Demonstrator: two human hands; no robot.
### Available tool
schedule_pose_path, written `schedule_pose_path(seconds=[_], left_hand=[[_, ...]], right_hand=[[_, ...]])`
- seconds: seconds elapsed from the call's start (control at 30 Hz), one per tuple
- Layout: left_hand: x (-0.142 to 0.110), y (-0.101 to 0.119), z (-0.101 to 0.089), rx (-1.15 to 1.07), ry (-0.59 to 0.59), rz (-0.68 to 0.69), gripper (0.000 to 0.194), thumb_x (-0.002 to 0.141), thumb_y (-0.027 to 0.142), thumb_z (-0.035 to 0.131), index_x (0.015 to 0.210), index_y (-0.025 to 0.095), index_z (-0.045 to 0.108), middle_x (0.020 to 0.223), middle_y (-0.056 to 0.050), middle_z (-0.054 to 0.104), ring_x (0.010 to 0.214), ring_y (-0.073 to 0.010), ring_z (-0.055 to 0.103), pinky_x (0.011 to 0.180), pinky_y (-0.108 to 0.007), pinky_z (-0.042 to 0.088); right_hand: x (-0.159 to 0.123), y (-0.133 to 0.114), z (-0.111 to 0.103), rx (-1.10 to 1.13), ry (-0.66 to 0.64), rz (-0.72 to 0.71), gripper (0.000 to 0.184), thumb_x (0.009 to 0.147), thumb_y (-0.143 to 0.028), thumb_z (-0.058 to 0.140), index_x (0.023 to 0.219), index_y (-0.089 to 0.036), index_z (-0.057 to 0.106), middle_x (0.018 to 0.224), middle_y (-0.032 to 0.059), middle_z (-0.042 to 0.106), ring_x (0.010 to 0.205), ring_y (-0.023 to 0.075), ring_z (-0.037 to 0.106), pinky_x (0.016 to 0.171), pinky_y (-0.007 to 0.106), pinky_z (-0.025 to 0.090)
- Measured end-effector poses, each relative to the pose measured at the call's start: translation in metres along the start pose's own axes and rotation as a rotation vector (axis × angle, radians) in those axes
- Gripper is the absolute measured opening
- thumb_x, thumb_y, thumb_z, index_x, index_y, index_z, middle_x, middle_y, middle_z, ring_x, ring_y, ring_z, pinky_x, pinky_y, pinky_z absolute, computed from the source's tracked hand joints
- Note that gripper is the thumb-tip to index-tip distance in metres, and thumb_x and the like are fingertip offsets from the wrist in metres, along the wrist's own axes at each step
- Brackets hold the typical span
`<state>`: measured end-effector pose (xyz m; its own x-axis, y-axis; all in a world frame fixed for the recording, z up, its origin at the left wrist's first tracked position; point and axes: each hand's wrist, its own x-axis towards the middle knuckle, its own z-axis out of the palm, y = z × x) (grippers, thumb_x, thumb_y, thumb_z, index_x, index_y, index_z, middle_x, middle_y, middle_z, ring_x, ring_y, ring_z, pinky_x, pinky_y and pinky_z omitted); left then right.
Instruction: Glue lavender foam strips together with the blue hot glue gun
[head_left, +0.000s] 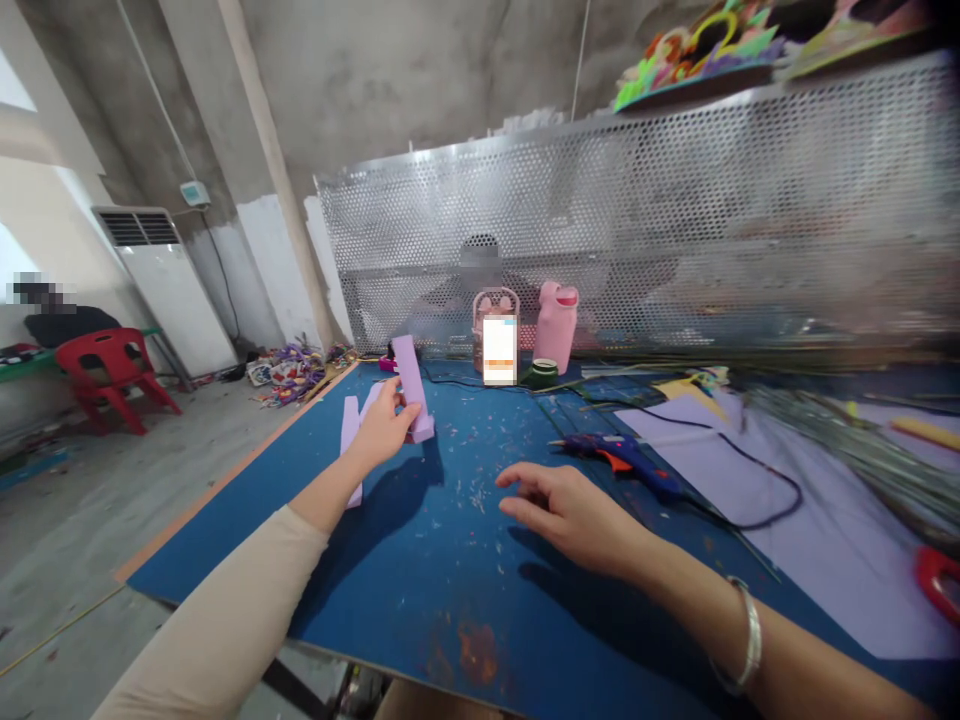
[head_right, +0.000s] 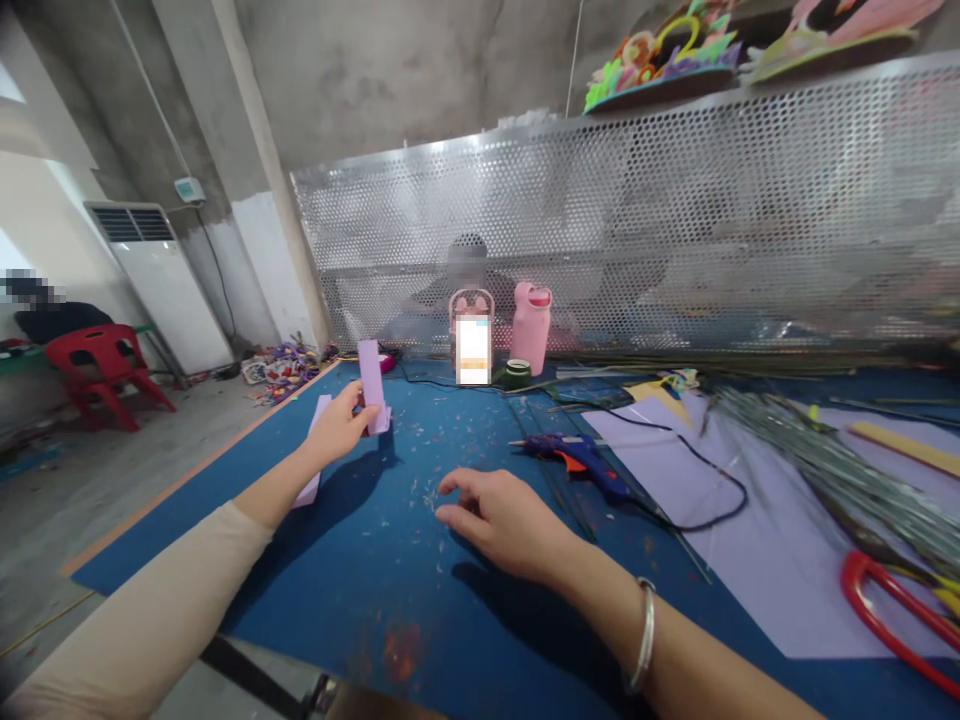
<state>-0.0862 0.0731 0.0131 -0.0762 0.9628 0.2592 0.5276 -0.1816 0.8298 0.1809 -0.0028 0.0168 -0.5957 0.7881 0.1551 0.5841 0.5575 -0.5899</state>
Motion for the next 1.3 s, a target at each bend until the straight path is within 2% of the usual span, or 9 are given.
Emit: schedule_pose_path(seconds=[0.07,0.27,0.43,0.57,0.63,0.73,0.93,1.17,1.3], left_hand=[[-0.008,0.012,0.005,-0.116,-0.033,0.005,0.044,0.086,0.025,0.049,0.13,0.021,0.04,0.088,-0.003,0.062,0.058,-0.0102,0.056,0.054,-0.022,0.047],[-0.037,0.024,0.047,-0.235,-0.172,0.015,0.03,0.083,0.032,0.057,0.107,0.014,0.056,0.069,0.0,0.054,0.042,-0.0061,0.044,0.039,-0.018,0.039],[-0.041,0.019,0.085,-0.136,-0.101,0.075,0.067,0.076,0.019,0.063,0.136,0.016,0.035,0.098,-0.007,0.06,0.074,-0.016,0.059,0.08,-0.035,0.05],[-0.036,0.023,0.068,0.215,-0.092,0.404,0.051,0.082,0.016,0.053,0.132,0.011,0.043,0.131,-0.018,0.048,0.121,-0.0285,0.046,0.105,-0.051,0.032],[-0.038,0.027,0.052,0.25,-0.249,0.502,0.033,0.08,0.009,0.051,0.11,0.017,0.061,0.113,-0.01,0.061,0.112,-0.0235,0.054,0.103,-0.044,0.038],[-0.046,0.033,0.037,0.34,-0.591,0.667,0.051,0.071,-0.003,0.045,0.113,0.02,0.062,0.123,-0.008,0.057,0.116,-0.0191,0.053,0.102,-0.036,0.041],[-0.057,0.035,0.043,0.377,-0.579,0.69,0.047,0.075,-0.001,0.044,0.114,0.021,0.061,0.131,-0.009,0.052,0.123,-0.0188,0.048,0.104,-0.035,0.041],[-0.052,0.034,0.083,0.509,-0.617,0.819,0.025,0.077,0.0,0.047,0.074,0.018,0.065,0.108,-0.005,0.066,0.1,-0.0182,0.06,0.087,-0.031,0.05],[-0.059,0.034,0.092,0.686,-0.385,0.871,0.02,0.079,0.003,0.05,0.077,0.016,0.065,0.127,-0.011,0.056,0.114,-0.0258,0.053,0.09,-0.04,0.048]], right_hand=[[0.002,0.005,-0.002,0.021,0.102,0.014,0.025,0.088,-0.036,0.052,0.099,-0.018,0.066,0.065,0.0002,0.063,0.059,0.0155,0.056,0.056,0.025,0.04],[0.007,0.021,-0.006,0.075,0.377,0.075,0.031,0.09,-0.044,0.046,0.095,-0.019,0.064,0.064,0.0007,0.066,0.056,0.0158,0.061,0.054,0.025,0.045],[0.012,0.032,-0.032,-0.058,0.457,0.207,0.037,0.092,-0.048,0.039,0.097,-0.018,0.061,0.074,0.004,0.068,0.066,0.0176,0.064,0.061,0.026,0.046],[0.015,0.056,-0.066,-0.253,0.355,0.387,0.037,0.087,-0.049,0.045,0.071,-0.019,0.061,0.066,0.0056,0.067,0.065,0.0216,0.062,0.057,0.028,0.039],[0.011,0.071,-0.078,-0.336,0.268,0.491,0.04,0.081,-0.053,0.052,0.06,-0.02,0.058,0.056,0.0062,0.063,0.059,0.0239,0.061,0.053,0.03,0.035],[-0.004,0.091,-0.081,-0.425,0.204,0.615,0.046,0.074,-0.064,0.054,0.061,-0.02,0.058,0.056,0.0084,0.064,0.061,0.028,0.062,0.052,0.03,0.033],[-0.021,0.115,-0.072,-0.405,0.121,0.675,0.052,0.08,-0.068,0.04,0.08,-0.021,0.062,0.074,0.0078,0.071,0.069,0.0264,0.066,0.053,0.029,0.036],[-0.013,0.122,-0.079,-0.346,0.078,0.692,0.039,0.068,-0.057,0.061,0.072,-0.018,0.063,0.07,0.0078,0.07,0.069,0.0263,0.065,0.051,0.027,0.033],[-0.019,0.119,-0.084,-0.211,0.025,0.638,0.027,0.062,-0.042,0.07,0.076,-0.018,0.067,0.071,0.0033,0.071,0.07,0.0225,0.065,0.054,0.026,0.038]])
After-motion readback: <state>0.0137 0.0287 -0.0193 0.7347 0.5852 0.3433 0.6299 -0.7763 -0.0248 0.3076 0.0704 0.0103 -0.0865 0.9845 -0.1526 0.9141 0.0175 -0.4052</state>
